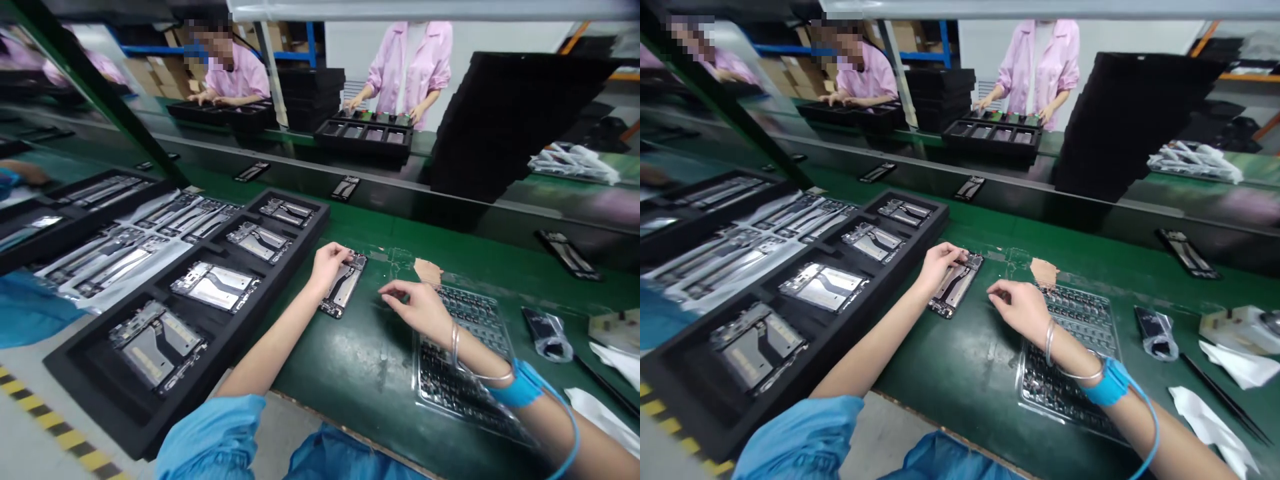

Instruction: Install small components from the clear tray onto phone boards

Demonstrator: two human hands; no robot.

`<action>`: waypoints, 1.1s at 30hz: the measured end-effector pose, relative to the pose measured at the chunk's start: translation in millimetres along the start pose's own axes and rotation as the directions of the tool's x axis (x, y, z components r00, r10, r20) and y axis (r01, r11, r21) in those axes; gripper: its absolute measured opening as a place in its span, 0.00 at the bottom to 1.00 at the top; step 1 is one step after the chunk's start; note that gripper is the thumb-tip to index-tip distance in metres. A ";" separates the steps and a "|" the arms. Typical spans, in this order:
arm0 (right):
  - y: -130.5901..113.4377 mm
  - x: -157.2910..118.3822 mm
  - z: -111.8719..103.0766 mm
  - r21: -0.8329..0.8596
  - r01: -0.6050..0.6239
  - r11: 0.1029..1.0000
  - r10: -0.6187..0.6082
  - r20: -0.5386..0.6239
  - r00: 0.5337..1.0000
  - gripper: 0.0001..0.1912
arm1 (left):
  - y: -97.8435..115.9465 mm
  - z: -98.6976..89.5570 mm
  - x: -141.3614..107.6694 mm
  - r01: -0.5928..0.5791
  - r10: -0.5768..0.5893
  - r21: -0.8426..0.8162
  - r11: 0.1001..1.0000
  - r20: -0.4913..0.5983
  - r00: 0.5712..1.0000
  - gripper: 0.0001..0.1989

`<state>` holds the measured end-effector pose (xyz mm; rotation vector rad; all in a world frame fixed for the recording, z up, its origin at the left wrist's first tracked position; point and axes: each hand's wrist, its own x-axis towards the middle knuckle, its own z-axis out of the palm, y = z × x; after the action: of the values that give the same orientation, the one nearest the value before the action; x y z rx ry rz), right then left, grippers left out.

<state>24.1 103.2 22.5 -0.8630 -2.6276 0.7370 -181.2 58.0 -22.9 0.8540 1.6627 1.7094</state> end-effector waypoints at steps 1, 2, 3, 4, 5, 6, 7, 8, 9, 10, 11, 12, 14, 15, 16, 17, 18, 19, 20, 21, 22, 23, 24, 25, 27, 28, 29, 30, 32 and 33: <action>-1.6 4.6 -3.4 -0.027 0.012 1.000 -0.012 -0.013 1.000 0.07 | -0.8 2.1 0.2 0.011 -0.011 -0.040 0.999 0.003 1.000 0.07; -3.7 10.6 -6.1 -0.053 0.022 0.998 -0.024 -0.027 0.999 0.06 | -1.8 3.2 -0.1 0.020 -0.019 -0.076 0.997 0.002 1.000 0.08; -6.2 18.0 -8.0 -0.081 0.028 0.996 -0.032 -0.043 0.999 0.06 | -2.8 3.6 -0.7 0.025 -0.026 -0.108 0.994 -0.005 1.000 0.08; -8.7 26.7 -9.4 -0.110 0.029 0.994 -0.036 -0.059 0.998 0.06 | -3.6 3.3 -1.4 0.029 -0.031 -0.134 0.991 -0.016 0.999 0.08; -11.0 36.8 -10.0 -0.141 0.024 0.990 -0.035 -0.076 0.996 0.06 | -3.9 2.6 -2.5 0.032 -0.036 -0.155 0.987 -0.029 0.999 0.08; -12.6 48.3 -10.0 -0.174 0.013 0.985 -0.030 -0.097 0.995 0.06 | -3.4 1.6 -4.0 0.033 -0.041 -0.170 0.985 -0.043 0.998 0.08; -13.4 61.2 -9.4 -0.210 -0.004 0.978 -0.021 -0.119 0.993 0.07 | -1.9 0.2 -6.4 0.032 -0.043 -0.182 0.983 -0.053 0.998 0.07; -13.0 75.5 -8.0 -0.248 -0.025 0.968 -0.011 -0.143 0.990 0.07 | 0.7 -1.4 -9.9 0.029 -0.041 -0.189 0.982 -0.059 0.997 0.07; -11.5 91.0 -6.0 -0.289 -0.048 0.956 -0.001 -0.166 0.986 0.07 | 4.5 -3.4 -14.6 0.022 -0.034 -0.191 0.981 -0.060 0.998 0.07; -9.1 107.7 -3.2 -0.332 -0.072 0.941 0.009 -0.188 0.982 0.08 | 9.1 -5.7 -20.6 0.010 -0.020 -0.187 0.982 -0.052 0.998 0.08; -5.9 125.2 0.3 -0.375 -0.094 0.922 0.016 -0.205 0.979 0.08 | 14.2 -8.3 -27.6 -0.009 0.001 -0.175 0.985 -0.043 0.999 0.08; -2.5 143.2 4.4 -0.417 -0.110 0.902 0.020 -0.213 0.977 0.09 | 19.4 -11.1 -35.0 -0.033 0.029 -0.153 0.988 -0.031 0.999 0.09; 4.4 179.1 14.1 -0.493 -0.124 0.861 0.022 -0.207 0.978 0.10 | 28.3 -16.2 -48.7 -0.100 0.099 -0.079 0.992 -0.015 0.995 0.10; 7.4 196.2 19.4 -0.527 -0.123 0.841 0.020 -0.197 0.980 0.10 | 31.2 -18.1 -53.9 -0.141 0.140 -0.030 0.990 -0.026 0.990 0.09; 10.0 212.3 24.7 -0.557 -0.119 0.822 0.018 -0.184 0.983 0.11 | 32.8 -19.4 -57.7 -0.184 0.185 0.023 0.983 -0.040 0.982 0.08; 12.4 227.0 30.0 -0.584 -0.112 0.804 0.014 -0.170 0.985 0.12 | 33.0 -20.2 -59.8 -0.232 0.236 0.080 0.970 -0.049 0.971 0.07; 14.6 240.4 35.1 -0.607 -0.102 0.788 0.008 -0.155 0.988 0.14 | 32.0 -20.7 -60.6 -0.294 0.306 0.160 0.942 -0.057 0.950 0.07; 16.6 252.4 39.8 -0.627 -0.089 0.774 0.001 -0.140 0.990 0.16 | 30.0 -21.0 -60.2 -0.415 0.453 0.336 0.845 -0.040 0.890 0.08; 18.5 263.0 44.3 -0.642 -0.074 0.763 -0.009 -0.125 0.992 0.17 | 27.2 -21.5 -59.2 -0.491 0.566 0.480 0.727 -0.014 0.824 0.09; 20.4 272.5 48.3 -0.654 -0.059 0.754 -0.018 -0.111 0.994 0.17 | 24.3 -22.3 -57.8 -0.518 0.631 0.581 0.628 0.009 0.776 0.09; 22.4 281.1 52.1 -0.663 -0.043 0.747 -0.028 -0.097 0.995 0.17 | 21.5 -23.3 -56.6 -0.522 0.668 0.649 0.554 0.028 0.744 0.09; 24.6 289.0 55.7 -0.670 -0.028 0.742 -0.038 -0.083 0.996 0.17 | 19.3 -24.4 -55.8 -0.514 0.684 0.692 0.507 0.040 0.728 0.09; 27.1 296.3 59.0 -0.675 -0.012 0.738 -0.047 -0.070 0.996 0.17 | 17.9 -25.3 -55.6 -0.503 0.691 0.721 0.477 0.046 0.721 0.09; 29.8 303.2 62.1 -0.678 0.001 0.735 -0.055 -0.058 0.997 0.17 | 17.5 -25.7 -55.9 -0.494 0.693 0.739 0.459 0.051 0.720 0.08; 36.1 315.1 67.7 -0.683 0.016 0.730 -0.061 -0.042 0.997 0.17 | 19.4 -23.7 -57.8 -0.476 0.693 0.751 0.458 0.033 0.720 0.08; 39.4 320.0 70.0 -0.687 0.013 0.727 -0.057 -0.042 0.997 0.17 | 21.3 -21.2 -58.8 -0.451 0.687 0.751 0.482 -0.004 0.727 0.08; 42.5 324.0 71.8 -0.691 0.004 0.723 -0.050 -0.046 0.998 0.17 | 23.4 -18.0 -59.5 -0.449 0.698 0.743 0.497 -0.034 0.715 0.09; 45.3 327.0 73.2 -0.696 -0.009 0.718 -0.041 -0.055 0.998 0.16 | 25.6 -14.3 -59.8 -0.428 0.713 0.739 0.520 -0.099 0.694 0.10; 49.3 330.5 73.8 -0.706 -0.034 0.707 -0.024 -0.072 0.997 0.15 | 29.1 -7.3 -59.2 -0.423 0.756 0.724 0.546 -0.208 0.620 0.11; 50.6 331.4 72.9 -0.711 -0.046 0.702 -0.016 -0.080 0.997 0.15 | 30.3 -4.4 -58.6 -0.426 0.771 0.716 0.553 -0.246 0.587 0.11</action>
<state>-241.0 313.8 -32.3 -1.0575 -2.8316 -0.3871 -148.2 7.9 5.1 1.5336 2.6106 2.0490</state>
